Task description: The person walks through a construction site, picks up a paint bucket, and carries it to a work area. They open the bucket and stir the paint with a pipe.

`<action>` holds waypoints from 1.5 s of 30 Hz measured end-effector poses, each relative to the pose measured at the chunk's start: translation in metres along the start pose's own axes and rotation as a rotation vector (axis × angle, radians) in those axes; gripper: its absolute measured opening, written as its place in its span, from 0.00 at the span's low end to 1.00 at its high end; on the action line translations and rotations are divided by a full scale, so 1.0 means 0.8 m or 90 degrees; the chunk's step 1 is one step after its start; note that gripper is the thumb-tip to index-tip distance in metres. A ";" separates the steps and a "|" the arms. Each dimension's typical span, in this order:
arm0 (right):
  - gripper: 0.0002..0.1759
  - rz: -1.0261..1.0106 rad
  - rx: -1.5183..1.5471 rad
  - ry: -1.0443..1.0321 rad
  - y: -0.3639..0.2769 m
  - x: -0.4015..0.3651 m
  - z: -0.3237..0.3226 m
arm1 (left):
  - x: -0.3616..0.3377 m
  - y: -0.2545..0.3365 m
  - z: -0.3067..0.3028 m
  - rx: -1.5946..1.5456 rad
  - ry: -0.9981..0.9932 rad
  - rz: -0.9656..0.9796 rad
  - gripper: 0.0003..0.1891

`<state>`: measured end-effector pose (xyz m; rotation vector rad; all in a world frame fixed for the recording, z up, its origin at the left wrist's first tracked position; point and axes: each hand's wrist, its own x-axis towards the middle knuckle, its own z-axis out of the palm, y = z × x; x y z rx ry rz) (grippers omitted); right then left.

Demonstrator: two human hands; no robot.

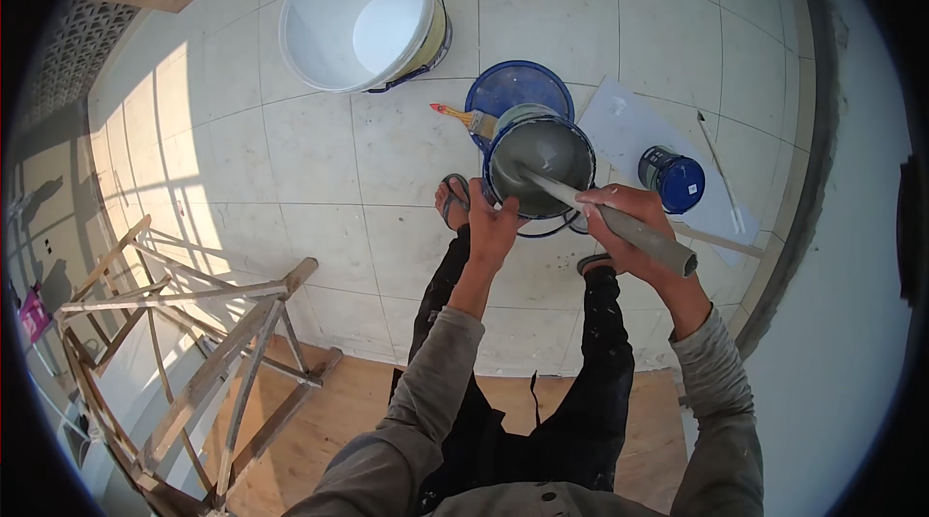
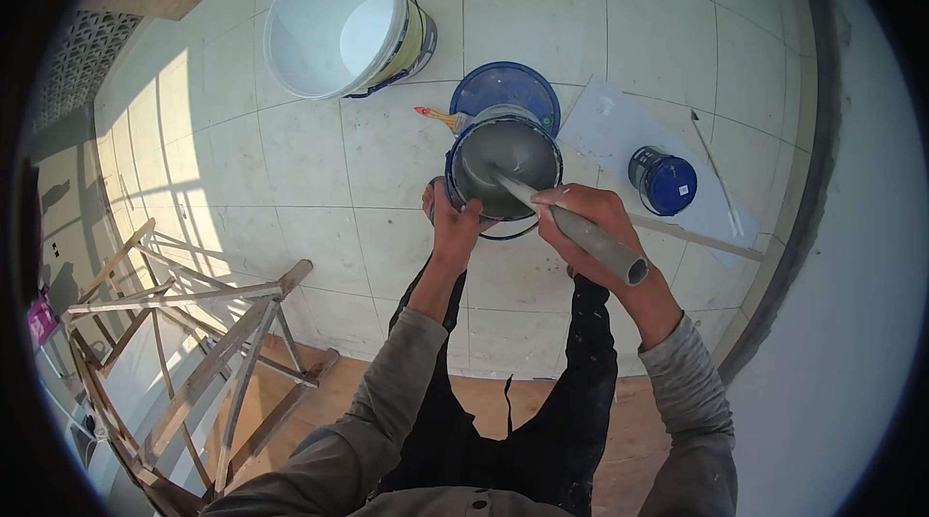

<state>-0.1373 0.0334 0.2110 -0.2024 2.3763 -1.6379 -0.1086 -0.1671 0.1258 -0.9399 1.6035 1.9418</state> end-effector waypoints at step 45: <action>0.08 -0.566 -0.270 -0.641 -0.517 -0.333 -0.096 | -0.561 -0.131 0.019 -0.308 0.482 0.218 0.26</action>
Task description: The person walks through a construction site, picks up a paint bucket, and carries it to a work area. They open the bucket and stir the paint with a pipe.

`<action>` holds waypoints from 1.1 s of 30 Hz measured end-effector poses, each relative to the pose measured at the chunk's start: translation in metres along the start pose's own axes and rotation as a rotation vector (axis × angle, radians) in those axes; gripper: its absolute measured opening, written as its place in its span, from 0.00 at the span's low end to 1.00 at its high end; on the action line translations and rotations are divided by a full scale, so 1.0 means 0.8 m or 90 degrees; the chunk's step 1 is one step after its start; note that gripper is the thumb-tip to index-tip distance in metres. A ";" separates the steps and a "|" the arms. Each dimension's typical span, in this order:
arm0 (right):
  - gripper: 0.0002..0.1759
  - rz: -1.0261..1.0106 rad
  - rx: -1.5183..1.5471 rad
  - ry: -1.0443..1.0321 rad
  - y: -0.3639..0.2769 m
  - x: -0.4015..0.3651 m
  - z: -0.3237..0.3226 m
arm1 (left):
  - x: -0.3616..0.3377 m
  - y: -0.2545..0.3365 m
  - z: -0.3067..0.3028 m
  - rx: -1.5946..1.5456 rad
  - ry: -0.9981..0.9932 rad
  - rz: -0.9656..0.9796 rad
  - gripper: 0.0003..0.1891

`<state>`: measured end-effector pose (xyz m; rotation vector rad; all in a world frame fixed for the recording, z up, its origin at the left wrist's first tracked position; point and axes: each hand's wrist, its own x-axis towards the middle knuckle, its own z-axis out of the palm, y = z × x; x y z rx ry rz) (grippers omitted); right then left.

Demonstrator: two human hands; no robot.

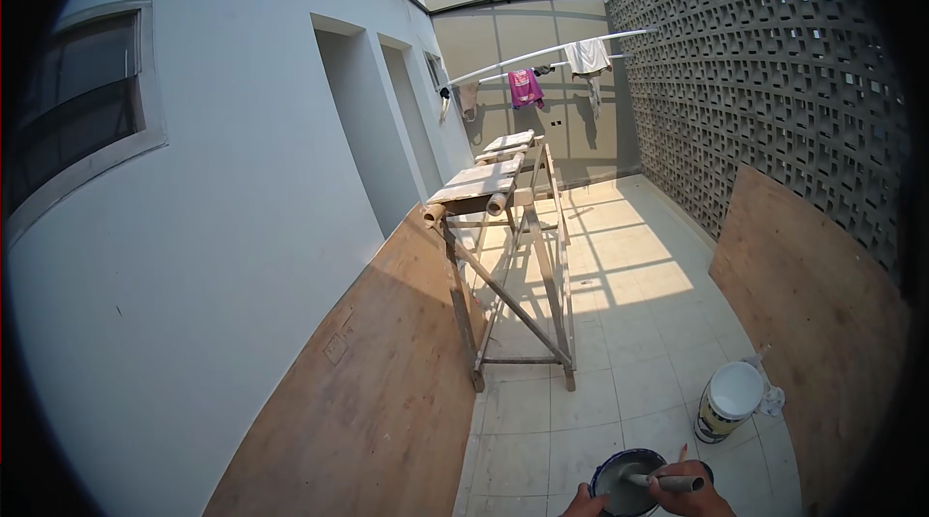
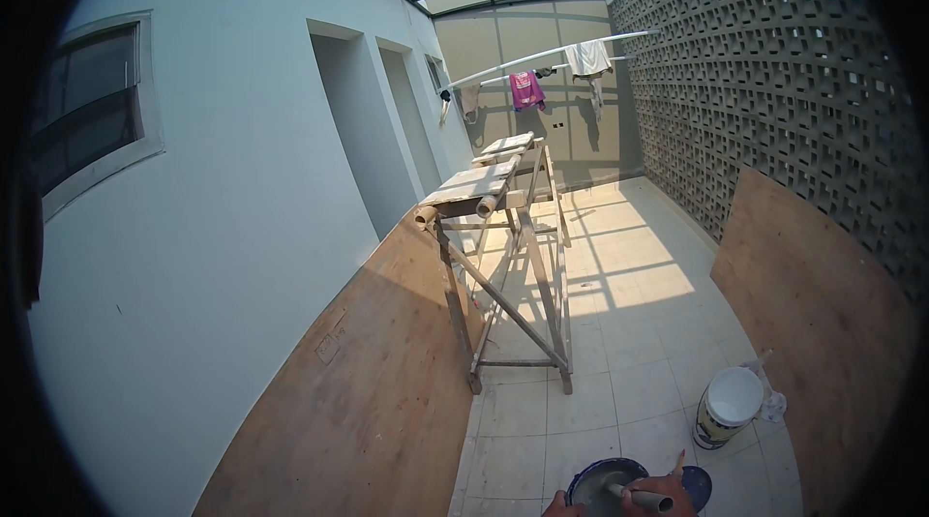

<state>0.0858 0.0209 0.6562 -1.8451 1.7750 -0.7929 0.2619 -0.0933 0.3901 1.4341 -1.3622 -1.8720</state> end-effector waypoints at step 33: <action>0.11 0.092 -0.019 -0.157 -0.085 0.010 0.013 | -0.191 0.122 -0.046 -0.163 -0.111 -0.090 0.14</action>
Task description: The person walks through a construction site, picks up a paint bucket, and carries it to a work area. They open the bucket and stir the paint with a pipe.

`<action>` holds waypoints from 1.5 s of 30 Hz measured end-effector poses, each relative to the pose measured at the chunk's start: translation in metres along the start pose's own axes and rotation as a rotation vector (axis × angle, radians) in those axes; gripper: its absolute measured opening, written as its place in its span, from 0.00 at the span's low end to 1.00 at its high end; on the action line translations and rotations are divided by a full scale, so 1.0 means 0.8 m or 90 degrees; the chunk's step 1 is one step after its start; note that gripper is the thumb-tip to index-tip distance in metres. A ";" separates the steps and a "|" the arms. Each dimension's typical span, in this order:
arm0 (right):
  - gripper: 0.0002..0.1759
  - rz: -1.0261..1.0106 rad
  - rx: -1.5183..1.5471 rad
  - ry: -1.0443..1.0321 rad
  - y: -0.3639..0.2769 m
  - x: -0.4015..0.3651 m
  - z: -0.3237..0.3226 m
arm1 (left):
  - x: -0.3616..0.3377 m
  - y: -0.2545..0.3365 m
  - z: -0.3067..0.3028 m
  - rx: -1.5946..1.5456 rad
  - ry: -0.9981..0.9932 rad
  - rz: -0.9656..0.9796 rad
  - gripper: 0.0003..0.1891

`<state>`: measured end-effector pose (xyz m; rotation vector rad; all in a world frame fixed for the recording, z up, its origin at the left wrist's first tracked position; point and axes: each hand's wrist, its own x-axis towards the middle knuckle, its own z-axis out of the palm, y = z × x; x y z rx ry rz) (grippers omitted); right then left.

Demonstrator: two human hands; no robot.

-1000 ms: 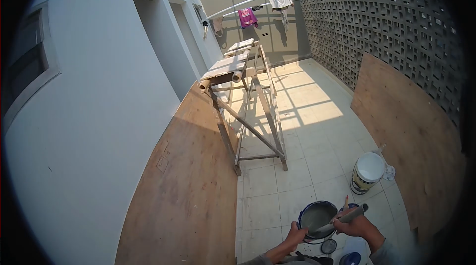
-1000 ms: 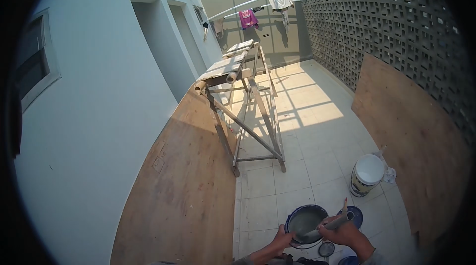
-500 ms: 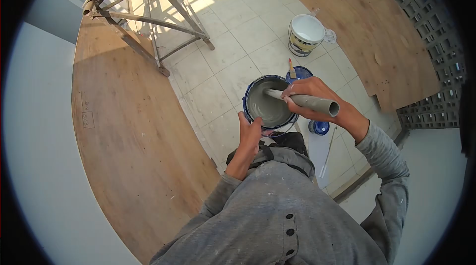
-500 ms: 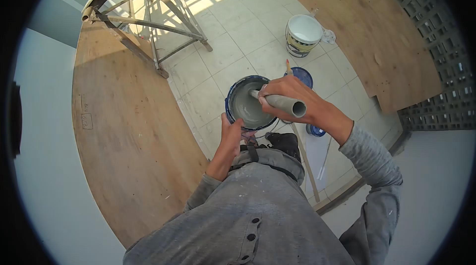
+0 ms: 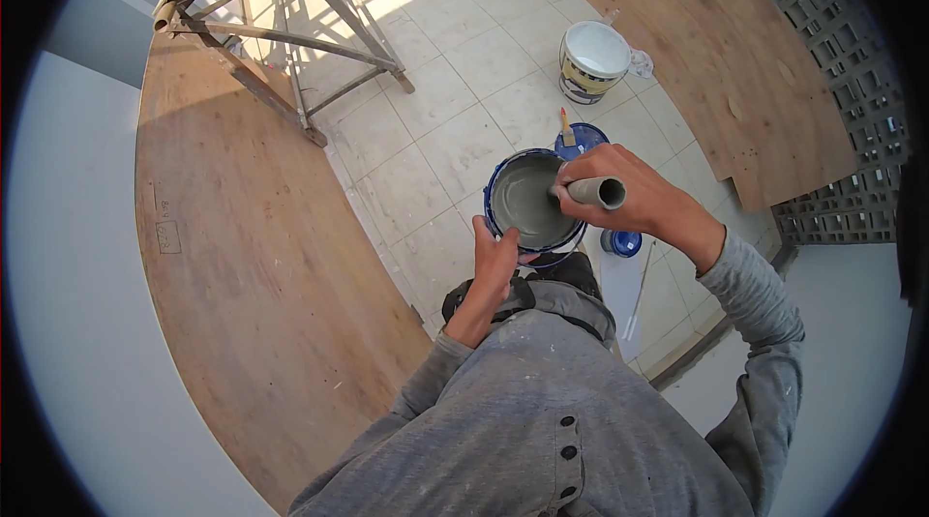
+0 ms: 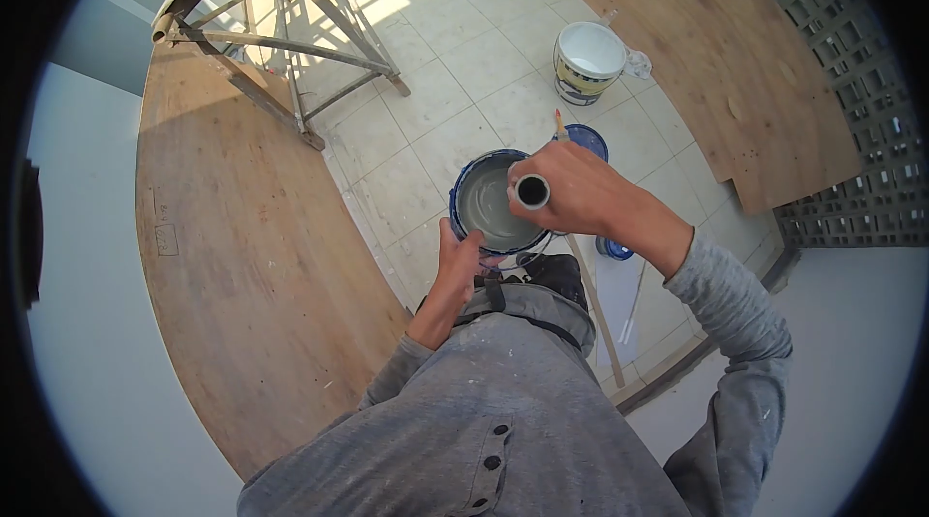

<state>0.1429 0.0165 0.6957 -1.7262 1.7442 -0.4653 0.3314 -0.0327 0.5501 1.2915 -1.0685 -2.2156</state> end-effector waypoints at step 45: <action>0.14 -0.059 0.009 -0.007 0.015 0.029 0.016 | 0.030 -0.024 -0.013 0.026 0.029 0.017 0.16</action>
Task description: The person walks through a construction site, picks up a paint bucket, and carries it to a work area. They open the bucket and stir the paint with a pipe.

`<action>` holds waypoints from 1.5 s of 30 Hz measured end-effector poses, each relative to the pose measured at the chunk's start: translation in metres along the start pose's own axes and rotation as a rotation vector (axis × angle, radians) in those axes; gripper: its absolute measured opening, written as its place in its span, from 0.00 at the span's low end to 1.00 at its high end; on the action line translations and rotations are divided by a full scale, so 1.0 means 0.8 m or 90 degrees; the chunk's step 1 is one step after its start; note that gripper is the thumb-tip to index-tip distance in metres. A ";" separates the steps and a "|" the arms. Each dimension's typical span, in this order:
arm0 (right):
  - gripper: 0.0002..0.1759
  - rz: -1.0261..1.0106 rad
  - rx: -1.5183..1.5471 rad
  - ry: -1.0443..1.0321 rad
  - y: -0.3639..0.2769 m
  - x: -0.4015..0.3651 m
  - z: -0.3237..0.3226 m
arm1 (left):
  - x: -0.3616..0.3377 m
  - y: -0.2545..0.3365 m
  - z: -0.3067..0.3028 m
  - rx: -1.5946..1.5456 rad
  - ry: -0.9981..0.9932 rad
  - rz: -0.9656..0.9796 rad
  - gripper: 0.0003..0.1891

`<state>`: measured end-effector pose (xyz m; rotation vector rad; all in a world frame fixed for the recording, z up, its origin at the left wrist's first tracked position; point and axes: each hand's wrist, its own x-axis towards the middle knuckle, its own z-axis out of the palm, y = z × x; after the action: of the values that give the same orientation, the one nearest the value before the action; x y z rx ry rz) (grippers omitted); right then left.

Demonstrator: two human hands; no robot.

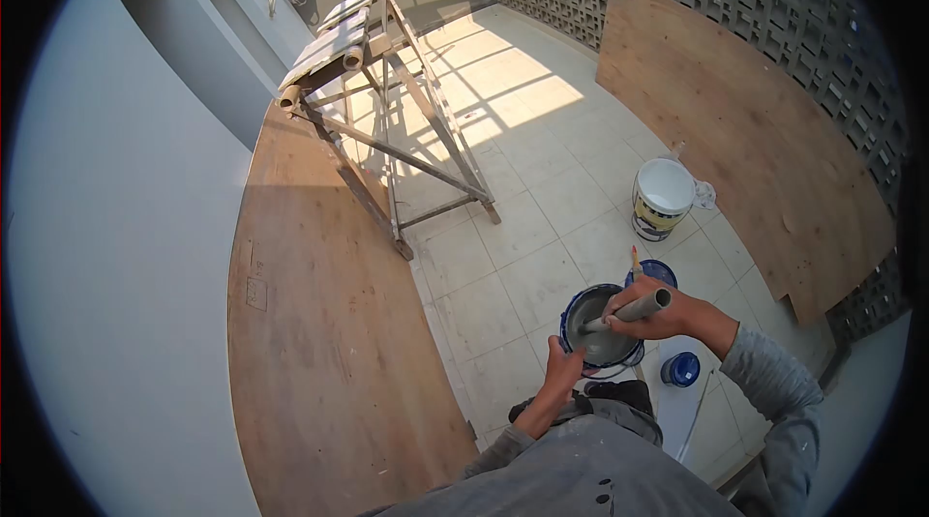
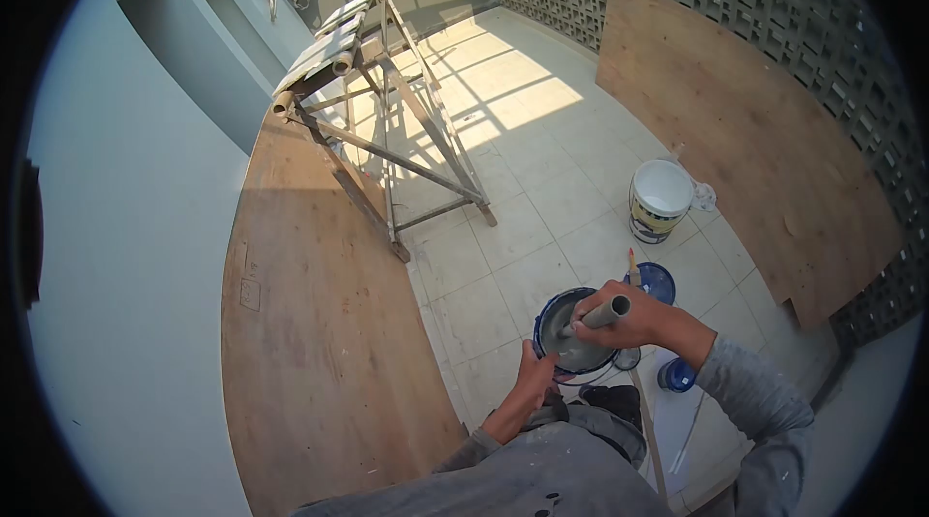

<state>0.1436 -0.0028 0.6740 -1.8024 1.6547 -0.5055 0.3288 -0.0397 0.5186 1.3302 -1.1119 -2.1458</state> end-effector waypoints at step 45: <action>0.13 -0.082 0.029 -0.106 -0.009 0.021 -0.018 | 0.005 0.024 -0.020 -0.011 0.022 -0.036 0.19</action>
<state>0.1420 -0.0219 0.6871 -1.8716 1.4120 -0.4332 0.3395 -0.0610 0.5276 1.4029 -1.0525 -2.1585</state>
